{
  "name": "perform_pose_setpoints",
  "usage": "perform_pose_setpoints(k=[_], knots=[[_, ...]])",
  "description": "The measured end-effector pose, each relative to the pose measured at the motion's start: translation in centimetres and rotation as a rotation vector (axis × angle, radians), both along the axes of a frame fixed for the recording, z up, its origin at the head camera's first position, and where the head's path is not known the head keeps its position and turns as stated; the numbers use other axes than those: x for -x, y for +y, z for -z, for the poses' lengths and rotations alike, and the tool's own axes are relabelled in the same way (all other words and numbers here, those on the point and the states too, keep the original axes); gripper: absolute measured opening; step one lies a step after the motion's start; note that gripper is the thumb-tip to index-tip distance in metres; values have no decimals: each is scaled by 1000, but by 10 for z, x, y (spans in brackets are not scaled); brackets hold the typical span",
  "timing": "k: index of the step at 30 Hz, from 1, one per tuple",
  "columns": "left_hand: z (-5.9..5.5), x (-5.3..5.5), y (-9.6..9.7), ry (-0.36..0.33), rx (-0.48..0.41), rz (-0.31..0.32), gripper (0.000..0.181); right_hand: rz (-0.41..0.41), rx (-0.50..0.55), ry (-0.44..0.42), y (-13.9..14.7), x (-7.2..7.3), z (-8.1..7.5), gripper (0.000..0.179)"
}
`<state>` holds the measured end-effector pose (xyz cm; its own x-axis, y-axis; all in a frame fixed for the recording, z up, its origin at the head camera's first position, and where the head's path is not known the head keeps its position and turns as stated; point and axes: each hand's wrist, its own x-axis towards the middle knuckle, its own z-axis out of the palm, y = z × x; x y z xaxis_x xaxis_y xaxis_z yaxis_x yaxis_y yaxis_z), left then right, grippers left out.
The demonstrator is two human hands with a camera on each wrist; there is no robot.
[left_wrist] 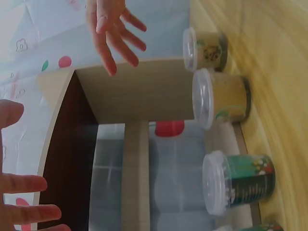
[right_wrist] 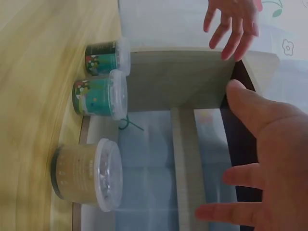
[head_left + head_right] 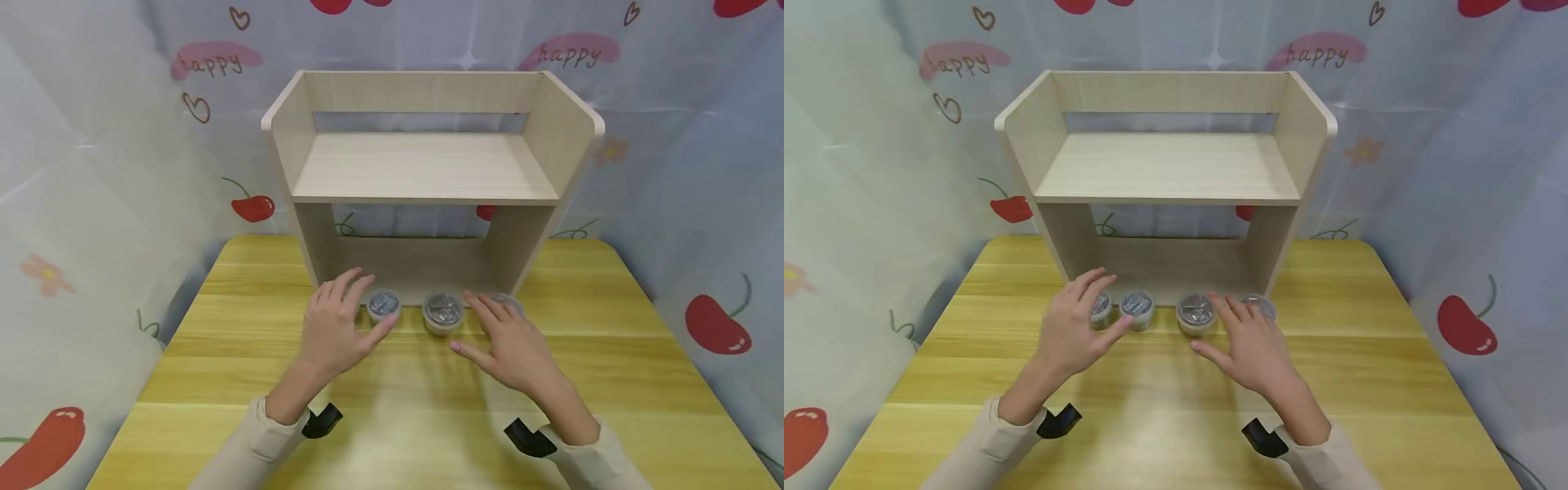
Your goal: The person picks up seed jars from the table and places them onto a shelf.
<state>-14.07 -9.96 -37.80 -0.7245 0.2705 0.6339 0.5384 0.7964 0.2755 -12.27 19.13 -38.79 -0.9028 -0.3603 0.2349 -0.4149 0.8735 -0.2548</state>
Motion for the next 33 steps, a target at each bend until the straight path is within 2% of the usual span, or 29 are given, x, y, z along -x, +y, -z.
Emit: perform_pose_setpoints(k=[5, 13, 17, 27, 33], knots=[[-4, 5, -11, 53, -50, 17, 62, 4, 132, 81, 4, 2, 5, 75], [-14, 17, -20, 176, -145, 43, 70, 48, 270, 181, 13, 6, 12, 66], [-19, 21, -23, 212, -156, 52, 71, 61, 339, 235, 16, 6, 15, 62], [-31, 32, -31, 326, -229, 53, 65, 93, 406, 294, 24, 10, 26, 57], [-36, 42, -36, 374, -258, 57, 60, 123, 426, 327, 28, 10, 33, 55]])
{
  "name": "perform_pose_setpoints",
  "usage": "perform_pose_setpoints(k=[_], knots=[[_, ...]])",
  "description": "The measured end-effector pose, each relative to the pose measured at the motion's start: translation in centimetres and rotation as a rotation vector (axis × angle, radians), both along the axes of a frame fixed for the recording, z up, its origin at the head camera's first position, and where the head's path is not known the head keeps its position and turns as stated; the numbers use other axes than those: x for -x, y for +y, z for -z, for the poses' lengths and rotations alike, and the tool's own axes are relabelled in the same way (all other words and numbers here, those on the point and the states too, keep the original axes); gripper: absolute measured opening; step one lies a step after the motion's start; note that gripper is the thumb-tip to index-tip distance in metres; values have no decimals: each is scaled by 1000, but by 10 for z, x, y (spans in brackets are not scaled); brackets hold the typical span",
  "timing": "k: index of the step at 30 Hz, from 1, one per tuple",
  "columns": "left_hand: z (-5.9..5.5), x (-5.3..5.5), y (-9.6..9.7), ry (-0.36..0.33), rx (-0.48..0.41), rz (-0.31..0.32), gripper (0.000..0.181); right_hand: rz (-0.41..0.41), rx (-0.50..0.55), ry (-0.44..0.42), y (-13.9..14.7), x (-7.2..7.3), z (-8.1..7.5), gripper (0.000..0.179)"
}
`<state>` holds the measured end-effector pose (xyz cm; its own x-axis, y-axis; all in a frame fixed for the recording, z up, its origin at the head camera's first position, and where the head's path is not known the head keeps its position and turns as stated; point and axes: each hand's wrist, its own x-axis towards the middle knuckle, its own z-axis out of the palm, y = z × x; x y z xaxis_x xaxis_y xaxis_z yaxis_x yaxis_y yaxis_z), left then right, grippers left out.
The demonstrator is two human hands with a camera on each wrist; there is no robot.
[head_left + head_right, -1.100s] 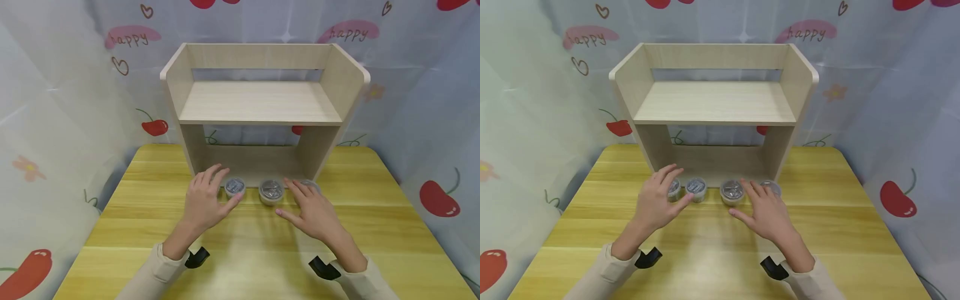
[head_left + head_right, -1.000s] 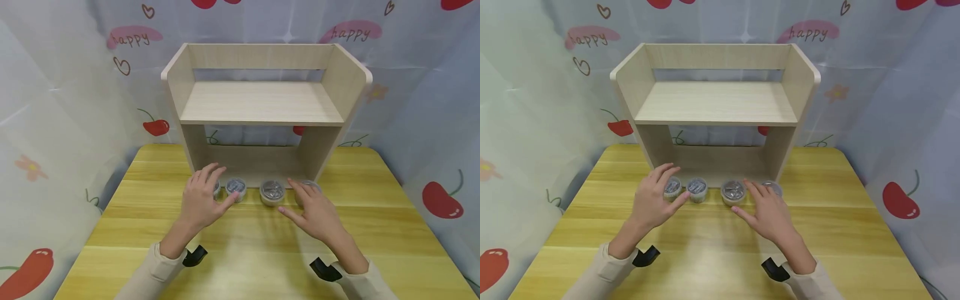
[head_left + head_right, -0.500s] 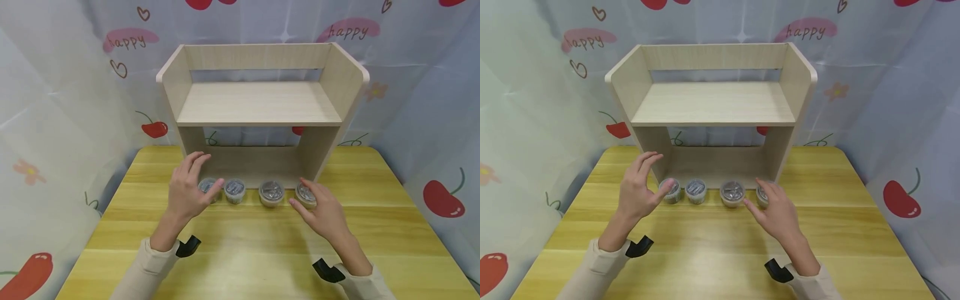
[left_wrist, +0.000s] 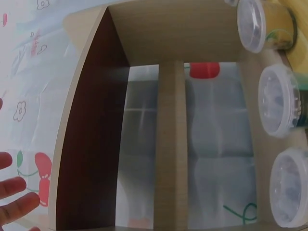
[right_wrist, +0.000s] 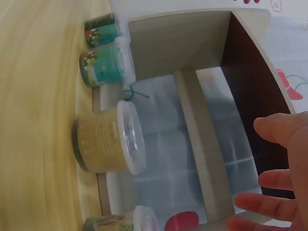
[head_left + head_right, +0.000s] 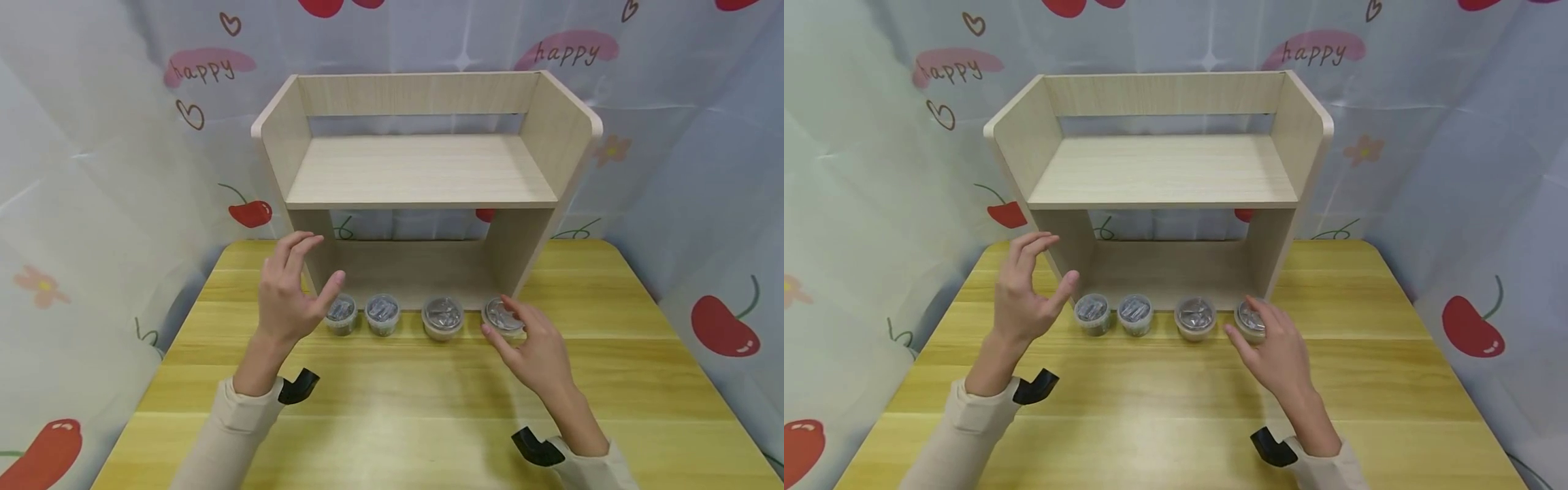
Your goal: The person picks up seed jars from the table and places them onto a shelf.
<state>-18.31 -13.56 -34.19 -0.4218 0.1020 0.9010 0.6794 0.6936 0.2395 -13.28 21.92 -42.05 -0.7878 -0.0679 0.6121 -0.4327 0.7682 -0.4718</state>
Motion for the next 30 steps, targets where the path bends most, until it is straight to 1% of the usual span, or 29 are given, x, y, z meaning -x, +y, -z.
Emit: perform_pose_setpoints(k=[7, 14, 20, 30], knots=[[-4, 11, -5, 33, -11, 30, 55, 33, -2, 2, 2, 2, 7, 53], [-13, 22, -13, 66, -24, 36, 53, 79, 3, -9, 5, 2, 13, 54], [-20, 29, -18, 86, -55, 53, 53, 108, -6, -21, 7, 2, 18, 54], [-30, 39, -28, 126, -108, 55, 54, 143, -18, -49, 9, 4, 26, 54]])
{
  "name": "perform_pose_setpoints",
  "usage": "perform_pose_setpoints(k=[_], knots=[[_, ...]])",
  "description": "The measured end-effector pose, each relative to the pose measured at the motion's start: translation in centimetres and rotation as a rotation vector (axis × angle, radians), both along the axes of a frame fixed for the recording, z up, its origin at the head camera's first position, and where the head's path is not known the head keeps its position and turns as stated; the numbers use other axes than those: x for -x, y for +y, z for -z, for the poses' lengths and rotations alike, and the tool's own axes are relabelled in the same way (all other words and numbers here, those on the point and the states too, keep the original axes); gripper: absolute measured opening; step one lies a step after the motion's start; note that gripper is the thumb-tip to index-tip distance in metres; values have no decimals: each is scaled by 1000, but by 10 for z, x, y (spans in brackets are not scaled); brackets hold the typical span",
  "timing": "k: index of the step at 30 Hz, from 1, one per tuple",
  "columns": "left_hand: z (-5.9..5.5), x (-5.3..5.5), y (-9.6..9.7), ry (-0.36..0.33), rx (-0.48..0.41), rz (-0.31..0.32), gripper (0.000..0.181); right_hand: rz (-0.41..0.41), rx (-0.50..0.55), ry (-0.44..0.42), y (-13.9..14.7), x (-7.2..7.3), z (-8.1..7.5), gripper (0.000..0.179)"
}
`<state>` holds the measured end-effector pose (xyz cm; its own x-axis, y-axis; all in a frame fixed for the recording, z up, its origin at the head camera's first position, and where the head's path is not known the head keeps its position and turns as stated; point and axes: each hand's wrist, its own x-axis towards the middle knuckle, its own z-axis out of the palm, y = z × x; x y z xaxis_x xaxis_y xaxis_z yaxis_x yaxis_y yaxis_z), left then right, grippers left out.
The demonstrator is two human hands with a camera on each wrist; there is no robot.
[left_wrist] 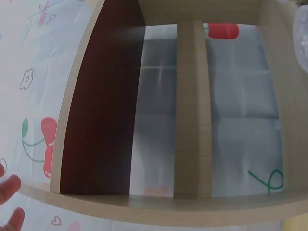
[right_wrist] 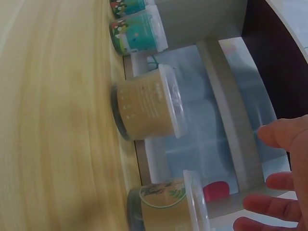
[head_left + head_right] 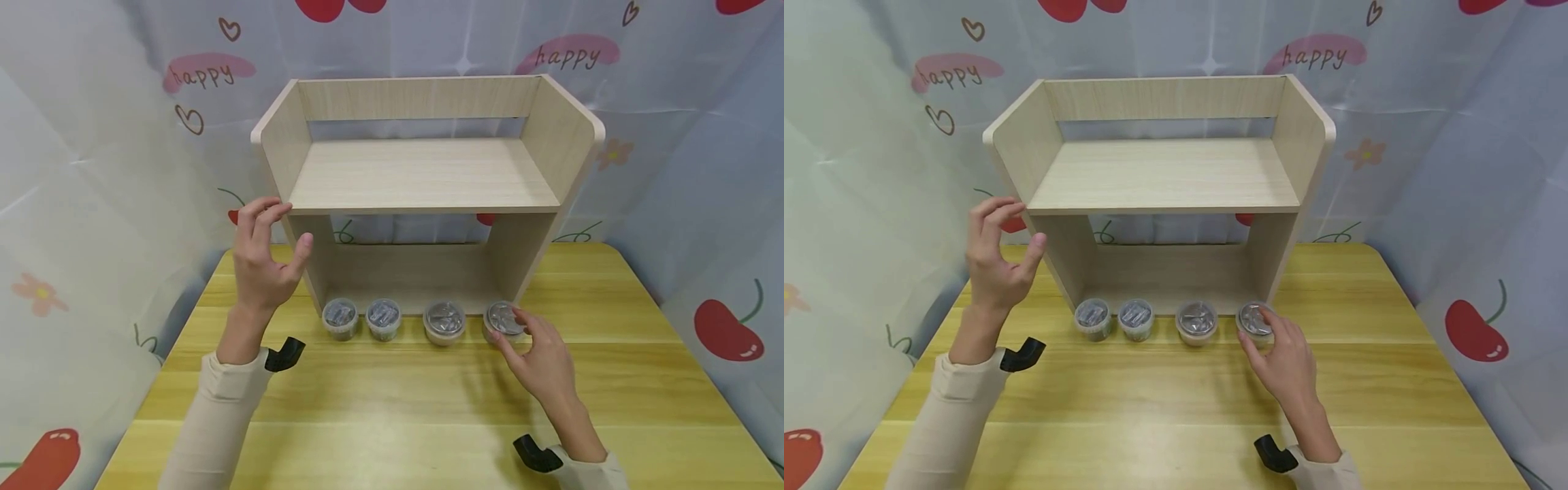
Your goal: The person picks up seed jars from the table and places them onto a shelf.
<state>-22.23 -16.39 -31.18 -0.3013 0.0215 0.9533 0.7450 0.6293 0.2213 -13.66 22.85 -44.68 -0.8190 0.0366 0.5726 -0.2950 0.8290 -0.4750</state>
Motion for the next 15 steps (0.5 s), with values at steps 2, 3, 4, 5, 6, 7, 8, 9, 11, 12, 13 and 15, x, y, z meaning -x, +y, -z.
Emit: perform_pose_setpoints(k=[2, 3, 4, 5, 6, 7, 8, 9, 11, 12, 13, 15], knots=[[-2, 3, -2, 10, -13, 7, 53, 3, -1, -4, 1, 1, 2, 53], [-3, 4, -3, 11, -16, 7, 53, 5, -1, -7, 2, 1, 3, 53], [-4, 5, -5, 12, -19, 6, 52, 9, 0, -12, 2, 2, 4, 53], [-5, 5, -6, 10, -24, 1, 52, 13, 2, -18, 3, 2, 5, 52], [-6, 6, -7, 6, -28, -3, 52, 17, 4, -24, 3, 2, 6, 52], [-7, 6, -8, 0, -32, -7, 52, 22, 5, -32, 3, 2, 7, 52], [-8, 7, -9, -5, -34, -14, 51, 26, 5, -40, 3, 2, 7, 52], [-9, 7, -10, -10, -38, -23, 51, 30, 6, -47, 4, 3, 8, 52], [-10, 8, -11, -12, -44, -31, 51, 35, 8, -59, 4, 3, 10, 52], [-10, 9, -11, -8, -47, -32, 51, 38, 10, -63, 4, 4, 10, 52], [-10, 10, -11, -3, -49, -35, 51, 40, 12, -67, 4, 4, 11, 52], [-12, 12, -12, 10, -55, -36, 51, 45, 17, -68, 5, 5, 12, 52]])
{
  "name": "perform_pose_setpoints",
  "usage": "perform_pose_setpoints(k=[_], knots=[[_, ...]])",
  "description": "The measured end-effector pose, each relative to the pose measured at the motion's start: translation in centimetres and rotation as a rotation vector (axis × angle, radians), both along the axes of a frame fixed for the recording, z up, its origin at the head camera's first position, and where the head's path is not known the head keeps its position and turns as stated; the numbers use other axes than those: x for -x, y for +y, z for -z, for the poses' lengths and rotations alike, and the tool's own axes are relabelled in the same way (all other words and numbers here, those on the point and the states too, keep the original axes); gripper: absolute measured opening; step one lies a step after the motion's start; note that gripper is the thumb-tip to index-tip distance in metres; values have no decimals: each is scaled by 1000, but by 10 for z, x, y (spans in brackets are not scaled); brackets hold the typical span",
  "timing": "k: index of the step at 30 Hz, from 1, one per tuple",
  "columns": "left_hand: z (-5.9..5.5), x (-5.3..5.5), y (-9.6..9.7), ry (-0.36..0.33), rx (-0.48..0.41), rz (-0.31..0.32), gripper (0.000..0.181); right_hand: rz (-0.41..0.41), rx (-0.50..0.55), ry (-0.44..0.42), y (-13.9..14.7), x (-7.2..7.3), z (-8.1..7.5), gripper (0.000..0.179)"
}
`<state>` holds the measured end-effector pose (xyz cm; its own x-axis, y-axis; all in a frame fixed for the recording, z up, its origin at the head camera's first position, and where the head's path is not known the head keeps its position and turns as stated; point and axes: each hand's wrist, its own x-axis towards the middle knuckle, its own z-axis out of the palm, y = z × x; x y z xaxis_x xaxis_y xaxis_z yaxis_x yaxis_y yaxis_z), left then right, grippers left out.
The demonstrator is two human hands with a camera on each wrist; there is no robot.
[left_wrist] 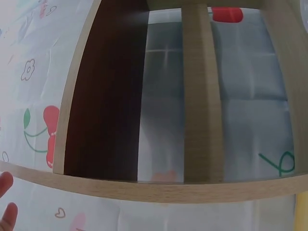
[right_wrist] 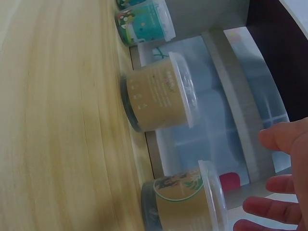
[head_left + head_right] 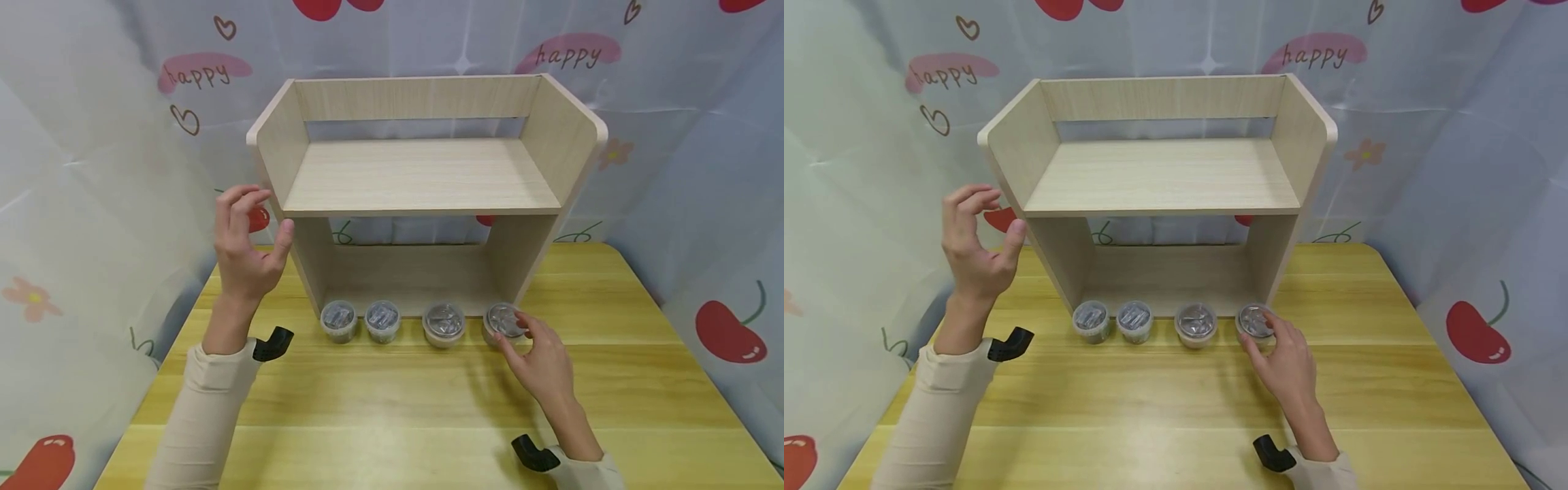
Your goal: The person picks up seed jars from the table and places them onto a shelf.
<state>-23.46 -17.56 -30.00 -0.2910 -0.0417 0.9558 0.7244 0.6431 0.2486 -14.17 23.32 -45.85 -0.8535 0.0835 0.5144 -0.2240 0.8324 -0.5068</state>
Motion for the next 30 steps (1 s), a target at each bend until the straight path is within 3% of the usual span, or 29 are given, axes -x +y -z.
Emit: perform_pose_setpoints(k=[20, 30], knots=[[-23, 17, 1, 105, -121, 11, 43, 59, 24, -41, 3, 4, 9, 50], [-33, 21, -4, 95, -115, -13, 48, 78, 21, -34, 5, 2, 14, 52]])
